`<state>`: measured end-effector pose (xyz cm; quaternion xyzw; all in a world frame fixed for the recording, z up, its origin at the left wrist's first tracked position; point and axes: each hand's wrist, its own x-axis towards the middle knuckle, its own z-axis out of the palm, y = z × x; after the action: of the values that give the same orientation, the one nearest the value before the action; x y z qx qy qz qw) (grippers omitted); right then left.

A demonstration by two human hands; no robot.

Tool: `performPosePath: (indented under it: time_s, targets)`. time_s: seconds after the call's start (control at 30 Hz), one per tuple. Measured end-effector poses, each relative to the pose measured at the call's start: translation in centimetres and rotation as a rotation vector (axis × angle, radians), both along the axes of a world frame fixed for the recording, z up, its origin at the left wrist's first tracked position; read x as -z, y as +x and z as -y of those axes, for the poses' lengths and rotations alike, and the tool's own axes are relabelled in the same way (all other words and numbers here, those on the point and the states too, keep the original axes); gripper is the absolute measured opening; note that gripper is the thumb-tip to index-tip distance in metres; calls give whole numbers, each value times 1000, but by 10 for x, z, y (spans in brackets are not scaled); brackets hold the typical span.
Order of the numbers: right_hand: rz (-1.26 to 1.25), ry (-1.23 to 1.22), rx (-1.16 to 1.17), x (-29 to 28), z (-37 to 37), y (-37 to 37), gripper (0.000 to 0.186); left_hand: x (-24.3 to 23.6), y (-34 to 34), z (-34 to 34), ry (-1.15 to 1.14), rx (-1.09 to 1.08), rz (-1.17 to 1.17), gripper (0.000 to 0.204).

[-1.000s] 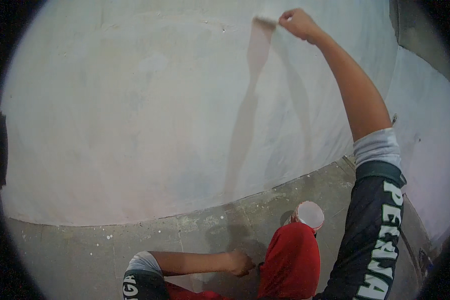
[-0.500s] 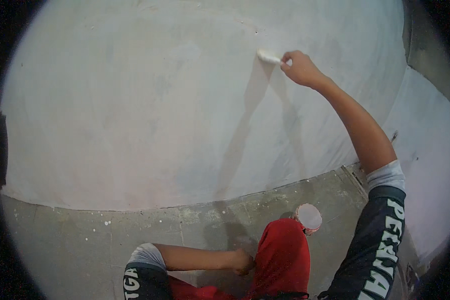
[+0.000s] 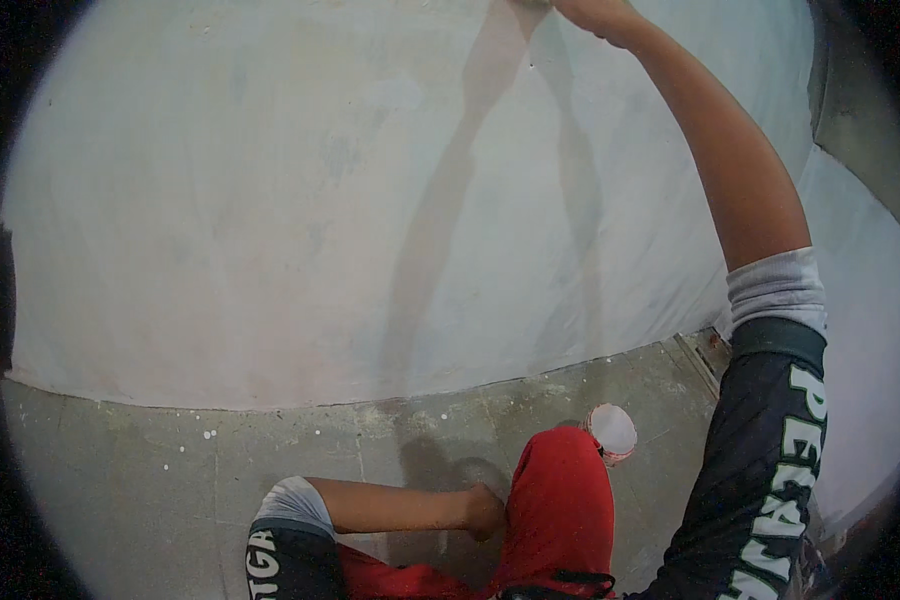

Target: Applying white paint to an indoor wall using a paint brush and paint from a bucket.

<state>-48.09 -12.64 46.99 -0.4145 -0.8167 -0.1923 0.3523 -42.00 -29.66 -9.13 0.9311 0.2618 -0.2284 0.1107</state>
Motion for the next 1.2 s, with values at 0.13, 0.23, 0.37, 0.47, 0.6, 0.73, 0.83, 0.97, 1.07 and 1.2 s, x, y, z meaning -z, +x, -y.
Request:
performPosePath:
  time_s: [0.13,0.23,0.37,0.47,0.6,0.73,0.83,0.97,1.07,1.2]
  targets:
    - [-160,278,-72,-5,-35,15,29,-3,5,0,16,4,-16,55]
    - [82,353,-114,59,-67,11,25,-7,10,-3,-29,39,-122,56]
    - [132,-47,-81,114,-27,2,22,-9,4,2,-43,13,-124,54]
    - [205,-448,28,97,-1,8,17,-21,6,12,-47,0,-129,51]
    - [81,-300,-43,40,-11,12,18,-23,2,18,13,58,-73,48]
    - [-87,48,-105,13,-23,-13,25,-18,-4,23,56,49,-10,40]
    - [-225,220,-132,7,-8,-23,28,-18,-5,23,38,12,2,37]
    - [65,716,-207,-23,-63,17,26,-22,6,20,59,95,49,37]
    - [109,328,-151,89,-48,-35,27,-1,-4,14,41,29,41,38]
    - [222,-288,-70,118,15,-28,21,15,4,9,70,46,133,42]
